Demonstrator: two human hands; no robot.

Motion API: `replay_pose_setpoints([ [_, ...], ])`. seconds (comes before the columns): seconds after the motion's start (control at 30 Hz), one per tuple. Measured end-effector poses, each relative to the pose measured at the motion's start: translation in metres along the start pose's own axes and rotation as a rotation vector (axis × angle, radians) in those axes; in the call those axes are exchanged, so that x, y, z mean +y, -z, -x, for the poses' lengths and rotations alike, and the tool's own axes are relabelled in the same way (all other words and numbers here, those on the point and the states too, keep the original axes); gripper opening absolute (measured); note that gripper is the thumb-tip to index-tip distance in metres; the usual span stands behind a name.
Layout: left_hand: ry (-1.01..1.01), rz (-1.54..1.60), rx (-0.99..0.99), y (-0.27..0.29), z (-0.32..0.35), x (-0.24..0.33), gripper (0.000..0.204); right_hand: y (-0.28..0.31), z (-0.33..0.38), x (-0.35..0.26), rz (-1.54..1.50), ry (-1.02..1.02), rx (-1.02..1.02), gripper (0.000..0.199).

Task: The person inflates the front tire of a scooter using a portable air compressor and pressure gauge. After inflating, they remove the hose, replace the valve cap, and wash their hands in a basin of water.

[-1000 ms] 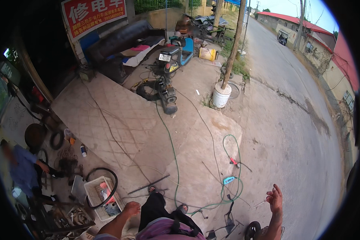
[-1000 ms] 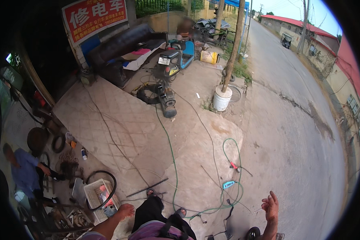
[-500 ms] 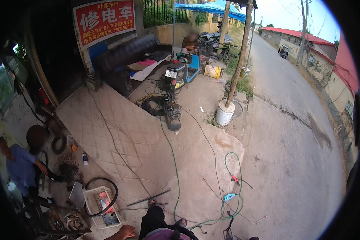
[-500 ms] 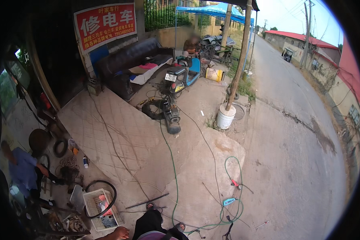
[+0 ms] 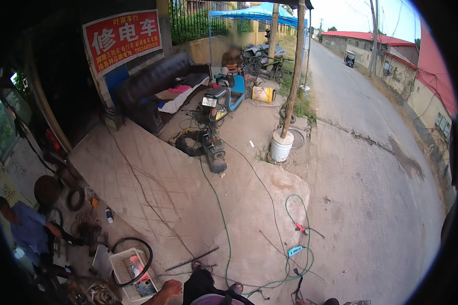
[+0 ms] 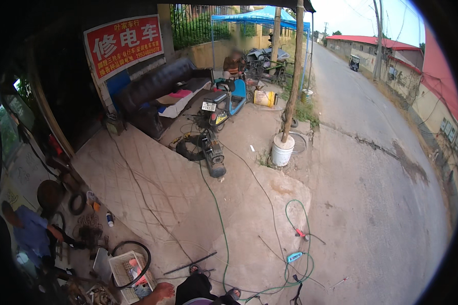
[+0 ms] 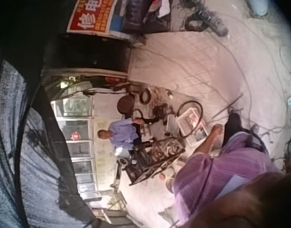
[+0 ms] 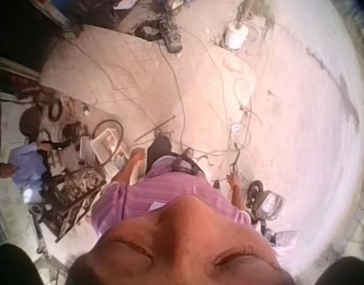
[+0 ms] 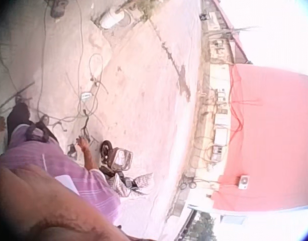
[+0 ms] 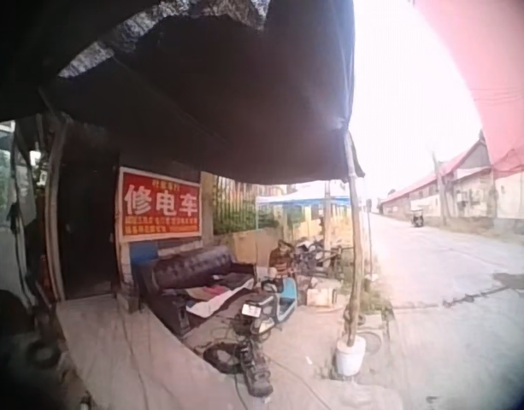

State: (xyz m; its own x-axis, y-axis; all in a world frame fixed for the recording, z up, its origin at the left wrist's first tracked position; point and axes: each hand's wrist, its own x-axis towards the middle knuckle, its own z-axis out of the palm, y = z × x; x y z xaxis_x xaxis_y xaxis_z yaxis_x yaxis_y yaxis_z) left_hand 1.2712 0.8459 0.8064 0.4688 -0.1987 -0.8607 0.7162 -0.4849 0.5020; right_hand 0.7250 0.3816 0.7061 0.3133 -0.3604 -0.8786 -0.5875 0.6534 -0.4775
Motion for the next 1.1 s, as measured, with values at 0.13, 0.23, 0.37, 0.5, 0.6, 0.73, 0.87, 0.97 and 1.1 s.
replay_pose_setpoints([
  [0.13,0.094,-0.038,-0.024,-0.006,0.010,-0.007,0.019,0.021,0.021,0.062,0.261,0.186,-0.062,0.051],
  [0.23,0.220,0.052,-0.151,-0.013,0.005,-0.032,0.018,0.066,0.014,0.108,-0.094,0.184,-0.080,0.049],
  [0.37,0.260,-0.140,-0.013,0.000,0.025,-0.023,0.023,0.007,0.058,0.075,0.939,0.460,0.010,0.051],
  [0.5,0.206,-0.075,-0.010,0.001,0.023,-0.028,0.019,-0.011,0.048,0.058,1.148,0.388,0.114,0.057],
  [0.6,0.175,-0.060,0.014,-0.015,0.020,-0.008,0.014,-0.005,0.048,0.054,0.785,0.327,0.021,0.068],
  [0.73,0.052,-0.028,-0.001,-0.026,0.027,0.017,0.017,-0.003,0.069,0.043,-0.011,0.319,-0.267,0.090],
  [0.87,0.065,0.000,-0.052,-0.020,0.019,0.022,0.019,-0.006,0.060,0.027,-0.172,0.427,-0.445,0.106],
  [0.97,0.102,-0.080,-0.007,-0.019,0.021,0.020,0.020,-0.009,0.031,0.023,-0.074,0.379,-0.389,0.086],
  [1.1,0.213,-0.017,0.108,0.015,-0.005,-0.031,0.026,-0.044,-0.009,-0.013,0.111,0.410,-0.189,0.038],
])
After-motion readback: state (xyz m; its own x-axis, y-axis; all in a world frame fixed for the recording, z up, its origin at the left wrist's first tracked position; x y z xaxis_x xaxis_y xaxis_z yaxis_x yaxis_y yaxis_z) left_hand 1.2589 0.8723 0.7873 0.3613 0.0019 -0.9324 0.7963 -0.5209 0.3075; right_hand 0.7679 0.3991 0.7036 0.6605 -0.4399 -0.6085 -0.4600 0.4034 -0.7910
